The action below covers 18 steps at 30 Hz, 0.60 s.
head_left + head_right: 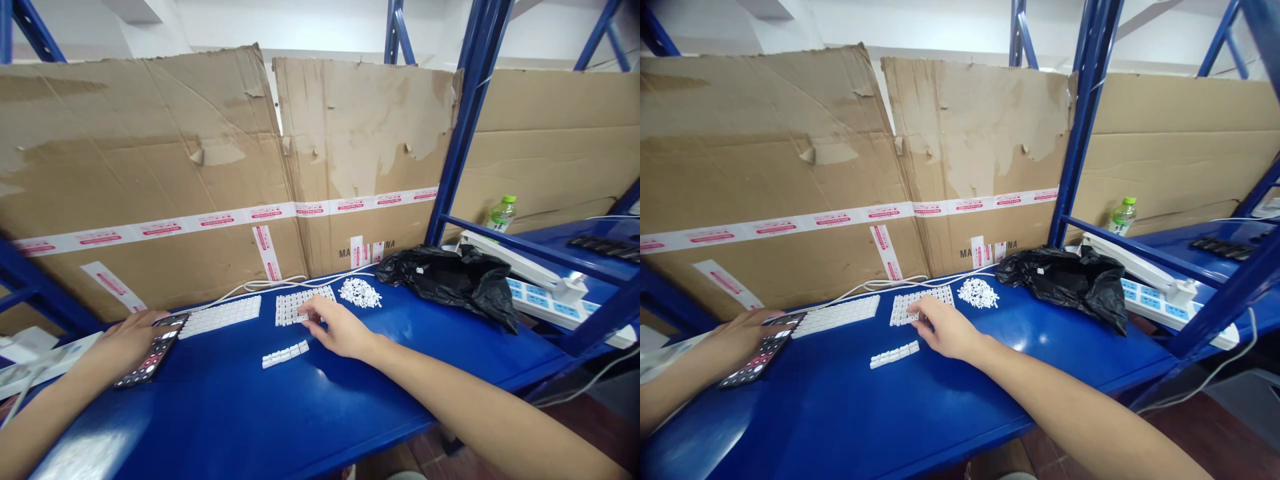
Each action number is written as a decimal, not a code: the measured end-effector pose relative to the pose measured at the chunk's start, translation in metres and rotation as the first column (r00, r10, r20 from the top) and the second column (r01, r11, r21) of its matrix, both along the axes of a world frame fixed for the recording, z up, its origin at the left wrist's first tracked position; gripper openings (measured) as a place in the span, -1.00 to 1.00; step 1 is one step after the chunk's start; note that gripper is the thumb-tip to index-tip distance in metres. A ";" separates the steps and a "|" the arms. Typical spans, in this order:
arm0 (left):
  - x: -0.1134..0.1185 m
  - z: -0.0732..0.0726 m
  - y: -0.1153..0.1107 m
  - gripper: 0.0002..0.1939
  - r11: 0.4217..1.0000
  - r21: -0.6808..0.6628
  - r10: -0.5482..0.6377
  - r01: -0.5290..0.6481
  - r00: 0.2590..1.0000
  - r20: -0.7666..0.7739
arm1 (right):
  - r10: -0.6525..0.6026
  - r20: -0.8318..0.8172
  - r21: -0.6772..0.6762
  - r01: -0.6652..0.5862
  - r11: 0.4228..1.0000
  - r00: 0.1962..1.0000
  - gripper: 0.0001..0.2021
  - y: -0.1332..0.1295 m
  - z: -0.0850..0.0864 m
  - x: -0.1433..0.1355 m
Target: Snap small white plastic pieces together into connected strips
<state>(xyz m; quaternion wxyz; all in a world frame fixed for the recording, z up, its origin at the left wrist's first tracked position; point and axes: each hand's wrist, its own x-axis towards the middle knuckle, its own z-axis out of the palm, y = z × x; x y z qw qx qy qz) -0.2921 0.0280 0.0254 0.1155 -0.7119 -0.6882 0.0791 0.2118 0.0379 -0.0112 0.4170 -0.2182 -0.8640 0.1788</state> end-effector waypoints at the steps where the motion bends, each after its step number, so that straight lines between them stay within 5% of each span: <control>1: -0.001 0.000 0.001 -0.33 1.000 -0.006 -0.001 0.001 1.000 0.002 | 0.001 0.000 0.000 -0.001 1.000 1.000 -0.80 0.000 0.000 0.000; 9: -0.004 0.000 0.002 -0.34 1.000 0.017 -0.021 0.020 0.998 0.066 | -0.001 0.007 -0.008 0.001 1.000 1.000 -0.80 0.000 0.001 0.001; 18: 0.000 0.000 0.011 -0.23 0.998 0.055 0.014 -0.008 0.995 -0.101 | -0.007 0.026 -0.009 0.007 1.000 1.000 -0.81 -0.001 0.001 0.001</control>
